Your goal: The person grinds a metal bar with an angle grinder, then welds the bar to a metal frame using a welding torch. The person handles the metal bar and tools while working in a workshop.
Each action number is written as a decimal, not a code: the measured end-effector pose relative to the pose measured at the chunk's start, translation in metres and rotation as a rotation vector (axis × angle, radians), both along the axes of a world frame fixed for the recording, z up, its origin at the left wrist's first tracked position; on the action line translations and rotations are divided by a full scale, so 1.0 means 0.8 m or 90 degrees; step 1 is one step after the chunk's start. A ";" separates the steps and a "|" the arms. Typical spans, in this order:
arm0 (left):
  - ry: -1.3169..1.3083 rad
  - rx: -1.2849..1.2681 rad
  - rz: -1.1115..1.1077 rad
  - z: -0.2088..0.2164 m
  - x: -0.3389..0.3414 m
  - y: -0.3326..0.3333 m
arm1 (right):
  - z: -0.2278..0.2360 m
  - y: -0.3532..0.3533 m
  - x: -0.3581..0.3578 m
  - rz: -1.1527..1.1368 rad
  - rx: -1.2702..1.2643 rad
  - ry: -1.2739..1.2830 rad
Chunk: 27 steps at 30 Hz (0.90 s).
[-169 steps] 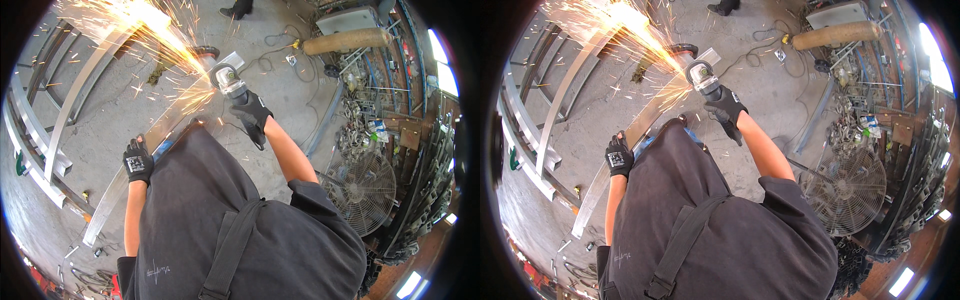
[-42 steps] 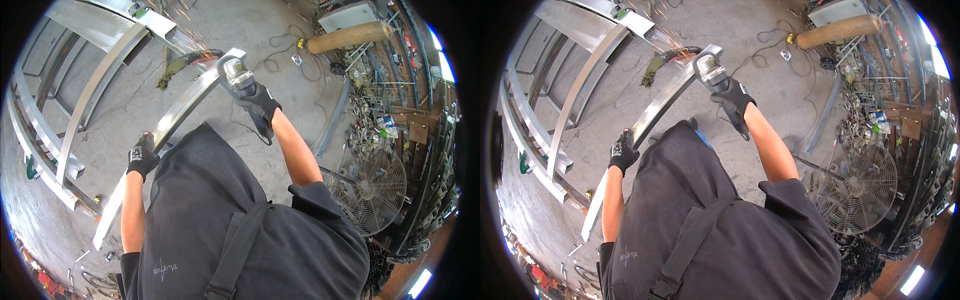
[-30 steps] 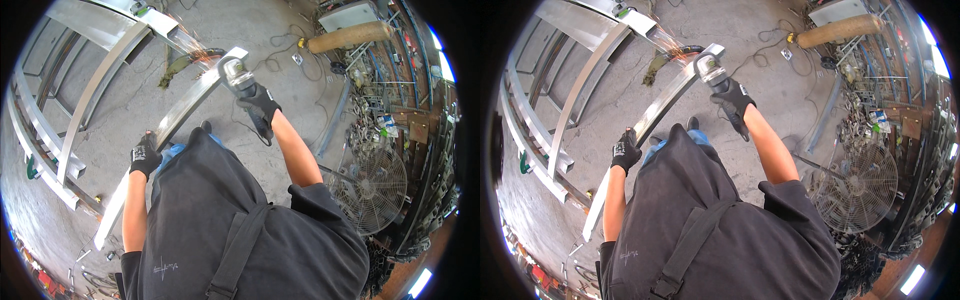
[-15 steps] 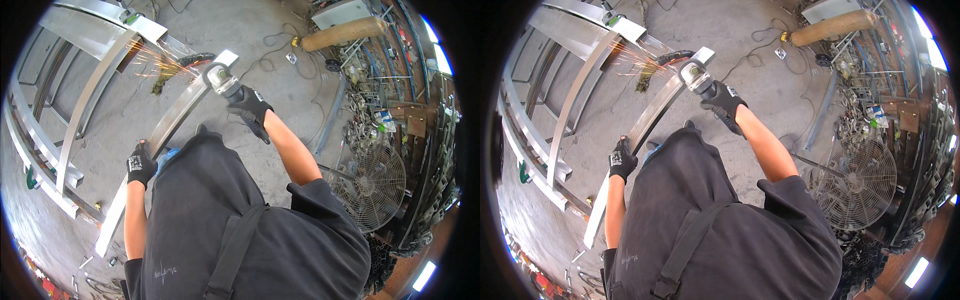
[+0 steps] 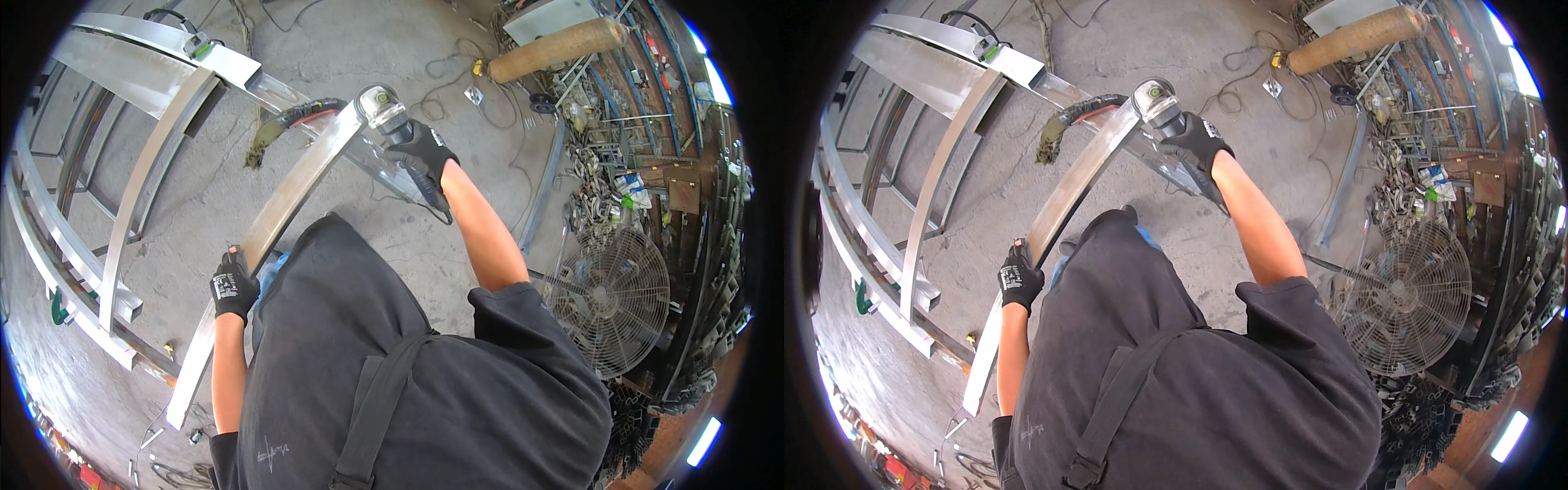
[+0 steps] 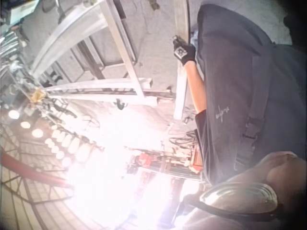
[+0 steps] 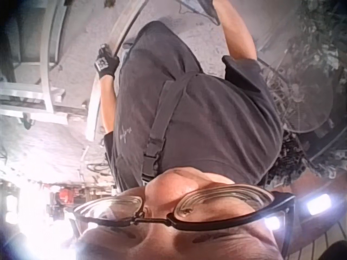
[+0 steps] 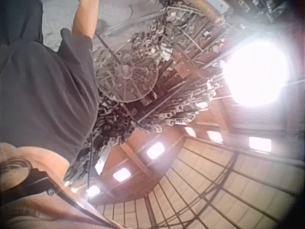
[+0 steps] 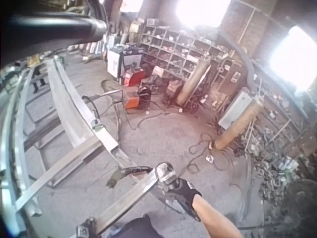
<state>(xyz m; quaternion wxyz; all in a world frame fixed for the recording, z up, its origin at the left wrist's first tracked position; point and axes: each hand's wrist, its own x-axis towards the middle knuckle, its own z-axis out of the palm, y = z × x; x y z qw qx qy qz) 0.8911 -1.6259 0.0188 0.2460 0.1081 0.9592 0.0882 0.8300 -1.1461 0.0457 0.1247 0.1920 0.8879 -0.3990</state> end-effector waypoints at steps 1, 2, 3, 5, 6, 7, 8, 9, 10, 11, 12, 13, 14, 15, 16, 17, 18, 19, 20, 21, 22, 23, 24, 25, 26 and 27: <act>0.024 0.017 0.008 -0.001 0.001 0.000 | 0.001 -0.006 0.001 -0.002 0.021 -0.017; 0.080 0.004 -0.014 -0.002 0.003 0.001 | 0.004 -0.009 0.003 0.007 -0.029 -0.038; 0.084 0.006 -0.019 -0.003 0.004 0.001 | 0.007 -0.015 0.004 0.032 -0.006 -0.047; 0.094 0.007 -0.030 -0.006 0.007 0.002 | 0.015 -0.024 0.007 0.057 0.050 -0.077; 0.077 -0.007 -0.019 -0.007 0.008 0.003 | 0.020 -0.025 0.007 0.091 0.035 -0.111; 0.071 -0.014 -0.015 -0.009 0.009 0.004 | 0.023 -0.028 0.006 0.080 0.054 -0.103; 0.066 -0.022 -0.008 -0.010 0.010 0.004 | 0.026 -0.030 0.005 0.084 0.068 -0.098; 0.071 -0.018 0.002 -0.012 0.011 0.004 | 0.028 -0.033 0.005 0.083 0.085 -0.101; 0.091 -0.025 -0.010 -0.012 0.014 0.005 | 0.030 -0.034 0.005 0.060 0.105 -0.098; 0.105 -0.020 -0.015 -0.013 0.014 0.005 | 0.031 -0.035 0.006 0.055 0.113 -0.103; 0.115 -0.017 -0.020 -0.014 0.015 0.005 | 0.033 -0.037 0.006 0.051 0.115 -0.102; 0.117 -0.022 -0.018 -0.015 0.015 0.005 | 0.034 -0.037 0.007 0.046 0.123 -0.100; 0.114 -0.022 -0.017 -0.015 0.015 0.005 | 0.035 -0.038 0.008 0.054 0.119 -0.107; 0.100 -0.030 -0.011 -0.016 0.015 0.005 | 0.036 -0.038 0.009 0.058 0.120 -0.113; 0.098 -0.028 -0.005 -0.016 0.014 0.006 | 0.036 -0.038 0.009 0.061 0.122 -0.118; 0.092 -0.033 -0.005 -0.017 0.014 0.006 | 0.035 -0.038 0.010 0.071 0.127 -0.135; 0.096 -0.028 -0.004 -0.018 0.014 0.006 | 0.033 -0.037 0.011 0.055 0.122 -0.117; 0.100 -0.029 0.002 -0.019 0.014 0.006 | 0.030 -0.037 0.011 0.046 0.120 -0.111; 0.091 -0.033 0.013 -0.020 0.014 0.006 | 0.026 -0.035 0.011 0.034 0.115 -0.086; 0.091 -0.036 0.003 -0.021 0.014 0.006 | 0.021 -0.034 0.012 0.058 0.117 -0.098; 0.091 -0.041 -0.002 -0.023 0.014 0.006 | 0.015 -0.032 0.014 0.077 0.117 -0.094; 0.092 -0.045 -0.007 -0.024 0.014 0.006 | 0.010 -0.029 0.013 0.091 0.128 -0.112; 0.082 -0.044 -0.014 -0.026 0.014 0.006 | 0.004 -0.026 0.016 0.097 0.140 -0.107; 0.084 -0.047 -0.013 -0.027 0.013 0.006 | -0.001 -0.022 0.014 0.075 0.120 -0.075; 0.086 -0.050 -0.013 -0.028 0.013 0.006 | -0.004 -0.019 0.014 0.063 0.101 -0.063; 0.075 -0.055 -0.004 -0.028 0.013 0.006 | -0.006 -0.017 0.013 0.035 0.090 -0.058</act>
